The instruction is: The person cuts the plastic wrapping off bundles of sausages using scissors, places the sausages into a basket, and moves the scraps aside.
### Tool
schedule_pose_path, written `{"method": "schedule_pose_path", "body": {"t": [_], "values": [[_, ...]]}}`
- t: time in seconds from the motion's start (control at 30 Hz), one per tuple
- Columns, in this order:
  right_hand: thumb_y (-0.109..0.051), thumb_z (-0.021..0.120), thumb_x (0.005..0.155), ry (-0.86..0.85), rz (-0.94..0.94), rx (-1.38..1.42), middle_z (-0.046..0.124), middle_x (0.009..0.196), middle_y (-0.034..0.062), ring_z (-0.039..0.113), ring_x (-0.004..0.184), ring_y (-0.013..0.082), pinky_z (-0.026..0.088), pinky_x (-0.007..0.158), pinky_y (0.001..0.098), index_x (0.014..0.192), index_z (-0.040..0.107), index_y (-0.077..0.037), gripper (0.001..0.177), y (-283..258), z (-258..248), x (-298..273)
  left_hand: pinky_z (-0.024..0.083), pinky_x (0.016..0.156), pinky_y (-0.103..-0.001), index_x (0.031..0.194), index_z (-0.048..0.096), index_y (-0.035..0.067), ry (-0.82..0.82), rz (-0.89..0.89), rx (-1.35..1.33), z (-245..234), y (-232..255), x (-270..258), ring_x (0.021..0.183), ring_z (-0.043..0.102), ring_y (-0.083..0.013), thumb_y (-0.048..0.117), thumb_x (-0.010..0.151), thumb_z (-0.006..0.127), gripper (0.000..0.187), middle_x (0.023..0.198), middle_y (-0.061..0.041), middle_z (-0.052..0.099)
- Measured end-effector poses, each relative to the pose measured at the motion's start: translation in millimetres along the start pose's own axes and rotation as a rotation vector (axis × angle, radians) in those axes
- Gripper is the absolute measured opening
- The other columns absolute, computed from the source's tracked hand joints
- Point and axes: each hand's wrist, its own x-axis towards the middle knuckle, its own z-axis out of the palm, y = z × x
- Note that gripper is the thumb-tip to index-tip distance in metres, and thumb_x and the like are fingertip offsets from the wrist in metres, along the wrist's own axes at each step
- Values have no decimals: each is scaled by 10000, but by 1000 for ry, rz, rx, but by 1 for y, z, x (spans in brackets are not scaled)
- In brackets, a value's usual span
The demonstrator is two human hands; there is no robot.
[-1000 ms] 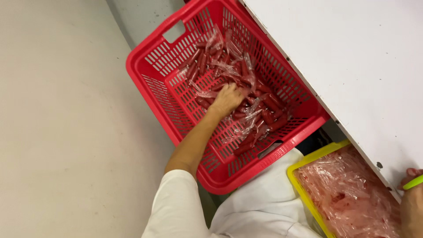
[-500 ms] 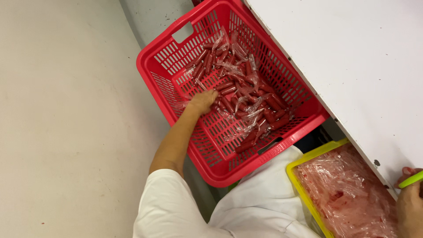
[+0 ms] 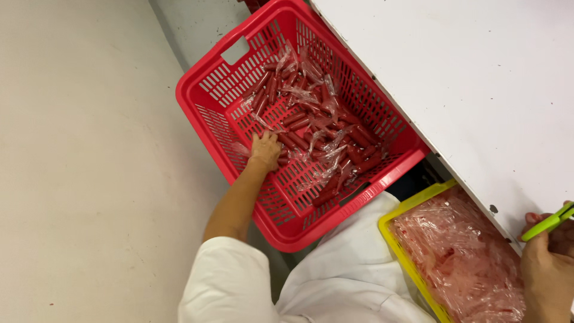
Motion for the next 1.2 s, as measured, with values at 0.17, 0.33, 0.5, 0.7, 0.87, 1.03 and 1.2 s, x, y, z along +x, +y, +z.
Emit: {"method": "schedule_pose_path", "body": {"t": [0.17, 0.33, 0.5, 0.7, 0.87, 1.03, 1.2], "values": [[-102, 471, 1271, -38, 10, -115, 632, 1264, 22, 575, 1093, 138, 444, 1010, 289, 1463, 555, -111, 210, 65, -8, 13, 498, 937, -493, 1221, 635, 156, 0, -35, -487, -27, -30, -21, 1154, 639, -337, 421, 810, 728, 498, 1220, -129, 685], [-209, 419, 1265, -8, 135, -151, 638, 1224, -48, 568, 1078, 92, 428, 1022, 248, 1243, 587, -209, 169, 89, -6, 21, 584, 806, -389, 1236, 553, 101, 159, 143, -839, -51, -28, -14, 940, 685, -254, 107, 821, 700, 441, 1054, -96, 667], [-33, 440, 1213, 1, 27, -31, 603, 1251, 10, 548, 956, 95, 454, 921, 240, 1624, 461, -110, 419, 15, 1, 4, 545, 845, -538, 1393, 478, 145, 358, 252, -133, -3, 23, 56, 1185, 514, -305, 69, 771, 787, 699, 1319, -61, 504], [-75, 457, 1287, 8, 18, -107, 668, 1300, 18, 642, 1166, 101, 492, 978, 227, 1282, 589, -118, 139, 54, -8, 12, 448, 919, -547, 1189, 671, 176, 476, 200, 9, 33, 32, 80, 1041, 597, -294, 104, 910, 594, 298, 1123, -39, 687], [-77, 474, 1232, -3, -3, -65, 630, 1226, 9, 559, 957, 92, 464, 931, 248, 1596, 485, -104, 366, 12, -1, 8, 509, 951, -508, 1203, 633, 157, 81, 62, -501, -19, 18, 0, 1094, 678, -326, 277, 783, 739, 449, 1171, -114, 687], [-160, 639, 1195, -7, 67, -34, 600, 1190, -88, 578, 1009, 43, 458, 1004, 216, 1608, 475, -160, 445, -24, -4, -13, 531, 740, -271, 917, 731, 144, -102, -15, -1736, -30, 13, -36, 787, 683, -157, 89, 617, 793, 312, 804, -14, 734], [50, 551, 971, -262, -118, 309, 556, 1372, 286, 581, 1132, 301, 505, 1047, 381, 1631, 365, 75, 687, -57, -20, -78, 522, 1024, -640, 1415, 529, 31, -166, 983, -2775, -94, 78, -107, 1285, 604, -440, 33, 961, 680, 478, 1368, -203, 646]]}}
